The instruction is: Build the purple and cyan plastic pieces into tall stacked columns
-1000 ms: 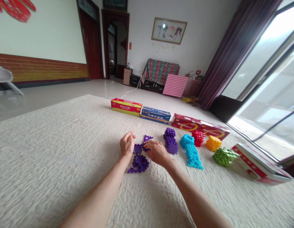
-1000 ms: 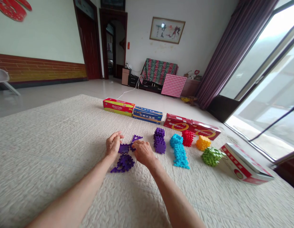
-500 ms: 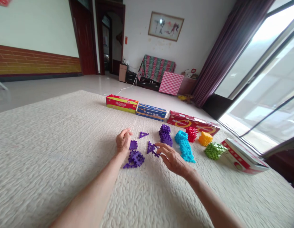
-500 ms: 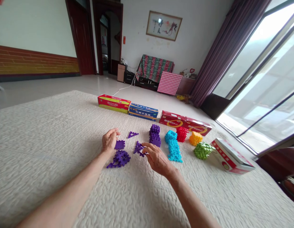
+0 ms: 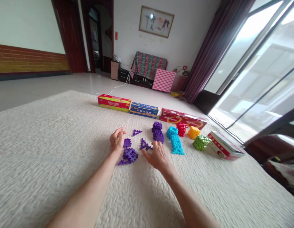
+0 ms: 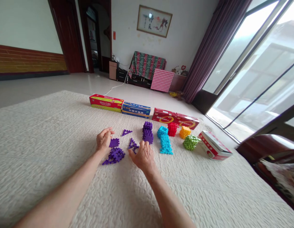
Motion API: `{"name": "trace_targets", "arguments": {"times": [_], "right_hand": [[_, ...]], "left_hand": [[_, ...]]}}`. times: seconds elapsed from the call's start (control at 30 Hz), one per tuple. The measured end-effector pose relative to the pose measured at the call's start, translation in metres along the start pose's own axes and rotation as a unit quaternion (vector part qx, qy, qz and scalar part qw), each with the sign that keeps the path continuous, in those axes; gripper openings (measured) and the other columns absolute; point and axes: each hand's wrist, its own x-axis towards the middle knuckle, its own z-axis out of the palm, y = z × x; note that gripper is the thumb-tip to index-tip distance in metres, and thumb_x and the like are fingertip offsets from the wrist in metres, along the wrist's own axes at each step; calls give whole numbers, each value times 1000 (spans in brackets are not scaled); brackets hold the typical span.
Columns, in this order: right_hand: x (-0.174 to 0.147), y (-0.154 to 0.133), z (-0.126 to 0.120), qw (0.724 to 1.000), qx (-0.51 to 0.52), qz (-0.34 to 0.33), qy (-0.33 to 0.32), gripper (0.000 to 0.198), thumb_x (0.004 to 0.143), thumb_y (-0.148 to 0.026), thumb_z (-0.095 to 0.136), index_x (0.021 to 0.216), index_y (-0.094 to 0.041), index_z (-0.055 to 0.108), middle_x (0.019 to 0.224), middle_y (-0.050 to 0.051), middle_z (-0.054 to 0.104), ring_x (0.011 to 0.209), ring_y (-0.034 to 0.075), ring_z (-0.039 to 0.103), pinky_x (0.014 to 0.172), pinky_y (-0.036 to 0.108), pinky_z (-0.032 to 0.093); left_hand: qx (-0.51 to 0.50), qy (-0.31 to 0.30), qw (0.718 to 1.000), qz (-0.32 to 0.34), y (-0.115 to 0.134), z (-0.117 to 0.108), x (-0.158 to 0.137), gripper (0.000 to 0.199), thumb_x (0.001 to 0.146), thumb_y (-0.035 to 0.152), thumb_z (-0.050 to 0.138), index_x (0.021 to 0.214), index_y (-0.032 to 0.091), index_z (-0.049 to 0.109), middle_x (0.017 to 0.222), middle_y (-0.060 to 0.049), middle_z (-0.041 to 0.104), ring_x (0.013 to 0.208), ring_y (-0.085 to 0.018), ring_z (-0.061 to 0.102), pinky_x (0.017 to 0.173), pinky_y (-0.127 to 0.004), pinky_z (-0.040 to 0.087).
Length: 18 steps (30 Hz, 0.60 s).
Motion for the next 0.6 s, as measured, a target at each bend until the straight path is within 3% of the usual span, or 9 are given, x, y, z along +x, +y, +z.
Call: {"name": "trace_targets", "arguments": {"times": [0.1, 0.23, 0.47, 0.6], "right_hand": [[-2, -10, 5, 999, -15, 28, 8, 32, 78, -41, 62, 95, -15, 56, 93, 16, 59, 87, 30, 57, 76, 43, 47], [-3, -2, 5, 999, 30, 28, 16, 24, 75, -30, 62, 94, -16, 57, 95, 13, 58, 89, 27, 56, 80, 41, 47], [20, 39, 2, 982, 104, 2, 157, 41, 74, -25, 64, 112, -18, 50, 111, 13, 52, 105, 28, 50, 91, 45, 45], [28, 51, 10, 980, 94, -4, 173, 42, 75, -24, 63, 114, -19, 50, 117, 14, 51, 111, 30, 48, 92, 47, 44]], "left_hand": [[5, -4, 1000, -6, -1, -1, 0, 38, 75, 34, 46, 98, 17, 70, 78, -5, 72, 68, -19, 61, 66, -29, 49], [0, -9, 1000, -19, 0, -2, -1, 38, 75, 35, 48, 100, 17, 70, 80, -5, 72, 74, -20, 63, 70, -30, 51], [19, -19, 999, -17, -2, -2, -2, 36, 77, 38, 50, 100, 19, 70, 82, -5, 72, 79, -21, 64, 72, -29, 51], [40, -24, 999, -12, -3, -3, -2, 35, 77, 37, 50, 99, 19, 70, 82, -4, 72, 73, -20, 63, 68, -28, 51]]}}
